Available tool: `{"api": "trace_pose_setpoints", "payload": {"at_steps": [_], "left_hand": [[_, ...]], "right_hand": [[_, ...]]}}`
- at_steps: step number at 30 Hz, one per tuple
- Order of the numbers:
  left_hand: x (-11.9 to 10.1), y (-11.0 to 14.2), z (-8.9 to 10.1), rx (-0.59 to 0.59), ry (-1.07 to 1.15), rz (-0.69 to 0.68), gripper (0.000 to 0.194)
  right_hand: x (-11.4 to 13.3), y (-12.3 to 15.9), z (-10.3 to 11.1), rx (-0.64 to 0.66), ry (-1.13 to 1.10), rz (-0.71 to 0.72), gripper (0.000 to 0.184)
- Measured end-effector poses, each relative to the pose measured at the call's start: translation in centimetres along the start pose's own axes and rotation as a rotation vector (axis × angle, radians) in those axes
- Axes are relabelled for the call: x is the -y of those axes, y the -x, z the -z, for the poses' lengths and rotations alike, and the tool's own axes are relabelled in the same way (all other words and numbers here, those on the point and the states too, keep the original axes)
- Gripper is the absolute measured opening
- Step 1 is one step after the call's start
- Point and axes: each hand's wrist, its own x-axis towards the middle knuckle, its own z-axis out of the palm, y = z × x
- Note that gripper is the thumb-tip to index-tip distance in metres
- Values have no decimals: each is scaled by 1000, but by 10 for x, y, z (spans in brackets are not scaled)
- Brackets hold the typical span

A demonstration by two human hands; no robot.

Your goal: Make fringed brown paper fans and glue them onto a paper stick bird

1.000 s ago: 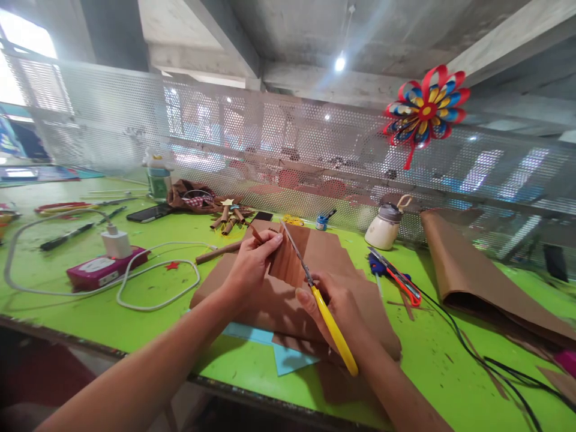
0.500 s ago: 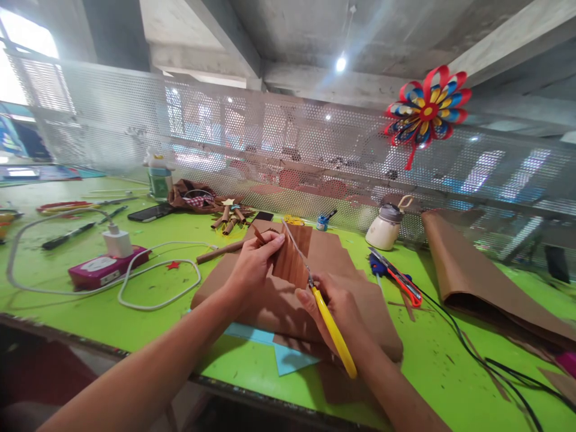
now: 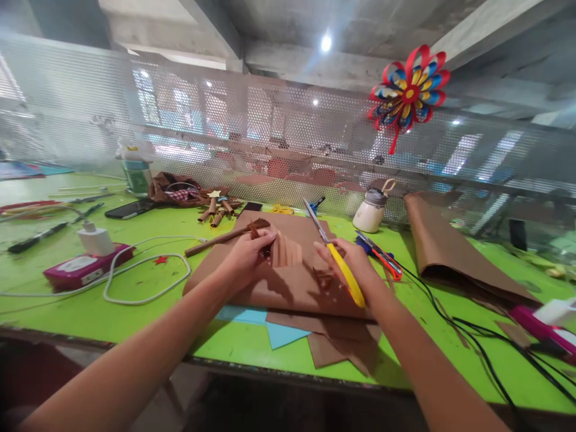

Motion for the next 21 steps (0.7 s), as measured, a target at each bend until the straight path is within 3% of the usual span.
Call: {"api": "trace_pose_setpoints", "payload": {"at_steps": [3,7,10,13,17,19,21], "left_hand": [[5,0,-1,23,-84,140,26],[10,1,-2,69,-195,264,24],[12,1,-1,127,-237,282,24],[14,0,1,172,-267,270,26],[15,-1,3,209,-332,261,30],[15,-2,3,230,-357,269,31],[14,-2,3,247,-382,271,31]], "right_hand": [[-26,-21,26,18,353,20,48],[-70,-33,56,81,785,-85,43],[-98,-27,68,152,904,-161,41],[-110,-17,73,217,904,-162,36],[-89,-9,74,212,893,-115,35],[-61,-6,64,144,805,58,35],[-30,-2,46,182,622,322,34]]}}
